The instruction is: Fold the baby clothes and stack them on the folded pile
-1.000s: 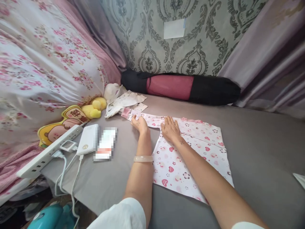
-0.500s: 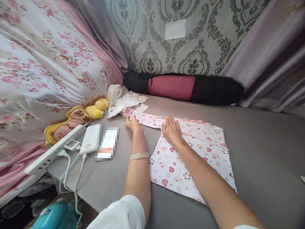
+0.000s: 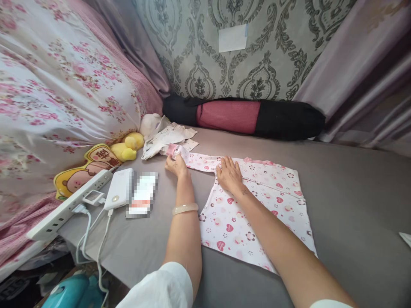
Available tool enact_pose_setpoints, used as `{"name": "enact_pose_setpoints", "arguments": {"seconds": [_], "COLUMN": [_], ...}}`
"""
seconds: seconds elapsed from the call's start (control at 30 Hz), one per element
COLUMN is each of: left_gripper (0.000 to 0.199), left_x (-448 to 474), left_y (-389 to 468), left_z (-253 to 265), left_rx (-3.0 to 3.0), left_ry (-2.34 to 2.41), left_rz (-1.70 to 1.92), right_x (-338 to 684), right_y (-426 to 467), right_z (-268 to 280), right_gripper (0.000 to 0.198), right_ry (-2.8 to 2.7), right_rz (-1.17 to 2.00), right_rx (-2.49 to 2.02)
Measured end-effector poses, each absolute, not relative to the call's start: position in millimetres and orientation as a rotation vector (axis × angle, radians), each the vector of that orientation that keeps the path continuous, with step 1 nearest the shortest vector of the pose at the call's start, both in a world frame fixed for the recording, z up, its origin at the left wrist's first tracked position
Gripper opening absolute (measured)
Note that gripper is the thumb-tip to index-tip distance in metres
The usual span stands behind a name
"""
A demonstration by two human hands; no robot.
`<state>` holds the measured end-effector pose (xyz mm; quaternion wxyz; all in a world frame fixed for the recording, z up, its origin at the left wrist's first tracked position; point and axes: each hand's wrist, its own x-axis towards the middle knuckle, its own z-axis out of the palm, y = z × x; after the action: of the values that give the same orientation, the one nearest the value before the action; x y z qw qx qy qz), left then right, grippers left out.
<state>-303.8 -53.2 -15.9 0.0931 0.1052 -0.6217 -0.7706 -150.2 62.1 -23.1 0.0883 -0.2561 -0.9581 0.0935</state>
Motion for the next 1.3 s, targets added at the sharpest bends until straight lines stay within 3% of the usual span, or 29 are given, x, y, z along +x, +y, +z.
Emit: {"name": "enact_pose_setpoints", "arguments": {"seconds": [0.1, 0.43, 0.67, 0.93, 1.3], "left_gripper": [0.034, 0.033, 0.02, 0.036, 0.04], "left_x": [-302.3, -301.4, -301.1, -305.9, -258.3], "left_y": [-51.7, -51.3, -50.5, -49.0, -14.7], "left_z": [-14.5, -3.5, 1.7, 20.4, 62.9], "left_rx": [0.417, 0.691, 0.425, 0.204, -0.182], "left_ry": [-1.928, -1.834, -1.488, -1.387, -1.326], "left_rz": [-2.223, -2.594, -2.492, -2.65, -2.737], "right_x": [-150.3, -151.0, -151.0, -154.7, -171.2], "right_y": [61.8, 62.2, 62.4, 63.5, 67.4], "right_z": [-23.3, -25.2, -22.5, -11.1, 11.9], "right_gripper": [0.061, 0.061, 0.061, 0.06, 0.061], "right_ry": [-2.847, -2.841, -2.86, -2.938, -2.925], "right_rz": [0.273, 0.266, 0.295, 0.371, 0.491], "right_rx": [-0.761, -0.759, -0.771, -0.832, -1.006]}}
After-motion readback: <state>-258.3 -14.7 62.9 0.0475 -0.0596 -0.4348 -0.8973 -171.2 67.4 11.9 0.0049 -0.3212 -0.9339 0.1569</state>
